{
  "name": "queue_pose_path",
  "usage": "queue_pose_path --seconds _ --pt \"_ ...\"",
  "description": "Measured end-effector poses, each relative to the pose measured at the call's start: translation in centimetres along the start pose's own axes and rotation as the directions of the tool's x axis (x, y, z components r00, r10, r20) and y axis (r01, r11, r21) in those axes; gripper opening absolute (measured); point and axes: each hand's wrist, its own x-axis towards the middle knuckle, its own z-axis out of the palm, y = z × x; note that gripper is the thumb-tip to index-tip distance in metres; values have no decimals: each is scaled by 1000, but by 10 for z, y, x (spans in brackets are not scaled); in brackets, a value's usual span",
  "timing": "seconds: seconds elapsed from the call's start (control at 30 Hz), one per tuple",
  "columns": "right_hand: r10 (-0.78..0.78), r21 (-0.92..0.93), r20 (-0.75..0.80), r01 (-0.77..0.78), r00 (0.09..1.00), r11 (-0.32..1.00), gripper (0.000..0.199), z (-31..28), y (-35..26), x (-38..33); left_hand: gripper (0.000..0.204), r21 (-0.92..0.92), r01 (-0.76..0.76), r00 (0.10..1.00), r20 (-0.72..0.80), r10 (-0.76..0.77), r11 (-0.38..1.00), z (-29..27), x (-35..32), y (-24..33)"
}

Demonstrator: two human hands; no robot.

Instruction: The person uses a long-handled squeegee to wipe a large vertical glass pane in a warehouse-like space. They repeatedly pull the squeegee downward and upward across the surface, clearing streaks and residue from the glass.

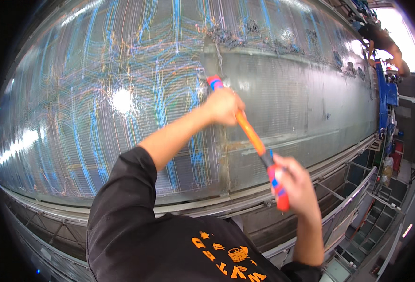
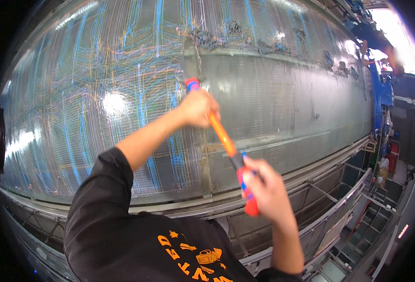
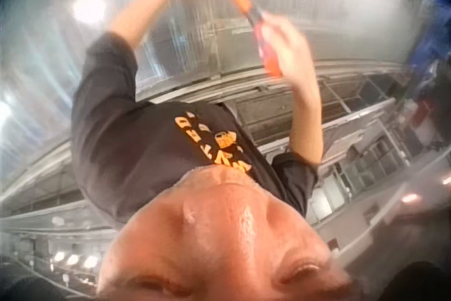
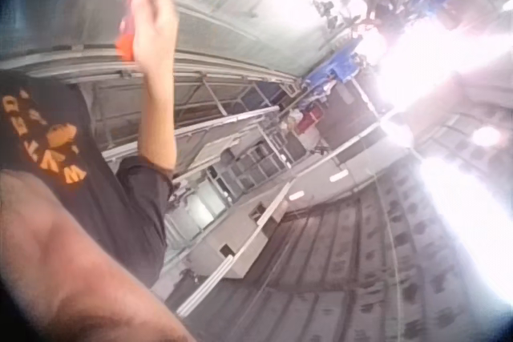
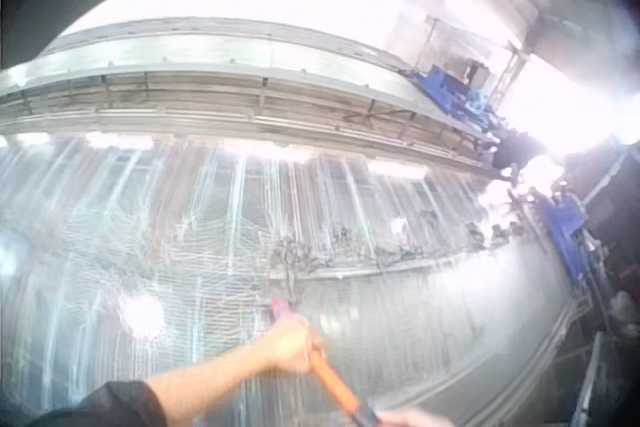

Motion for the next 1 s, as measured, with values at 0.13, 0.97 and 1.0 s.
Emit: queue_pose_path --seconds 0.13,0.97,1.0 --pt "164 202 -129 -136 978 970 41 14 86 -95 14 -211 -76 994 60 90 974 51 -45 80" --pt "-4 -321 -177 -54 984 946 35 -29 -96 93 21 109 107 993 -58 -101 988 0 121 -74" --pt "20 -202 -144 -49 989 978 37 -42 -103 95 26 148 112 994 -25 -109 983 -12 135 -60"
